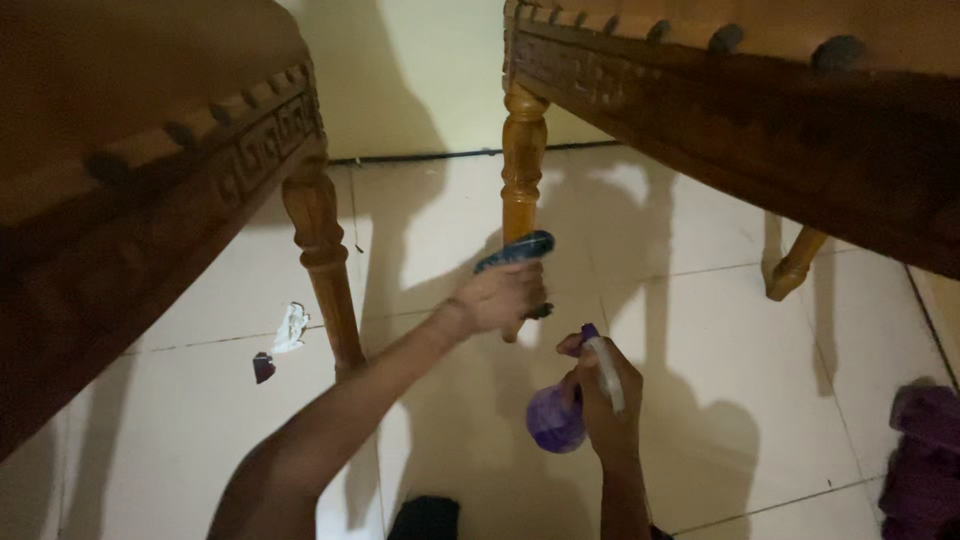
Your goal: The person cleans a wooden chair by spraying a cleaning solution from a purple bottle onto a cloth and wiping the chair's legs, seat, and backrest. The person moves between different parts of the chair to clean them thoroughly.
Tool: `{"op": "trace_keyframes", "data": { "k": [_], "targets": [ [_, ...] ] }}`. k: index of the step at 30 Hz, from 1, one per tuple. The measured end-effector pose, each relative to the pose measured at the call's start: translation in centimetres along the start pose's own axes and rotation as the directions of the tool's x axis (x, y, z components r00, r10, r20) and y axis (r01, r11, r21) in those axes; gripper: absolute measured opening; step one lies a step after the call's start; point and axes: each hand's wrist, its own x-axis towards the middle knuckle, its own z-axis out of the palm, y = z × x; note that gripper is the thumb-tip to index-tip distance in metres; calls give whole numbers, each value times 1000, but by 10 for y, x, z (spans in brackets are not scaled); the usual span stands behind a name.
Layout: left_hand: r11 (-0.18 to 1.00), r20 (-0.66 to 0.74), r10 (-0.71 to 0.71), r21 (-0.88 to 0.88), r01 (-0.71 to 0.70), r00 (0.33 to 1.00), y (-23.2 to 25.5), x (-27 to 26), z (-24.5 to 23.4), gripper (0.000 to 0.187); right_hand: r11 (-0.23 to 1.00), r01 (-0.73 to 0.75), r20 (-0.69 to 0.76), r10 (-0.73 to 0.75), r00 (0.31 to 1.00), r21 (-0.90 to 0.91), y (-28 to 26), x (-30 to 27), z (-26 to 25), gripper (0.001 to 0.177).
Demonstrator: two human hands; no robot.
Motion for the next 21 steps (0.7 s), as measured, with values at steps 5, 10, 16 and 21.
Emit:
{"op": "trace_keyframes", "data": {
  "k": [5, 10, 16, 21],
  "targets": [
    [254, 121, 576, 913, -318, 808, -7, -24, 10, 40, 998, 22, 13, -23, 1000, 54, 10, -6, -11, 45],
    [-834, 766, 546, 536, 132, 340, -80, -10, 30, 45, 995, 88, 7, -88, 996, -42, 24, 4, -10, 43],
    [-380, 448, 884, 854, -355, 133, -86, 1, -2, 36, 994, 52, 63, -58, 996, 95, 17, -2, 1, 42],
    [-390, 445, 895, 822, -415, 40, -74, 1, -15, 27, 999, -30, 37, 31, 999, -19, 17, -3, 8, 43]
  ]
}}
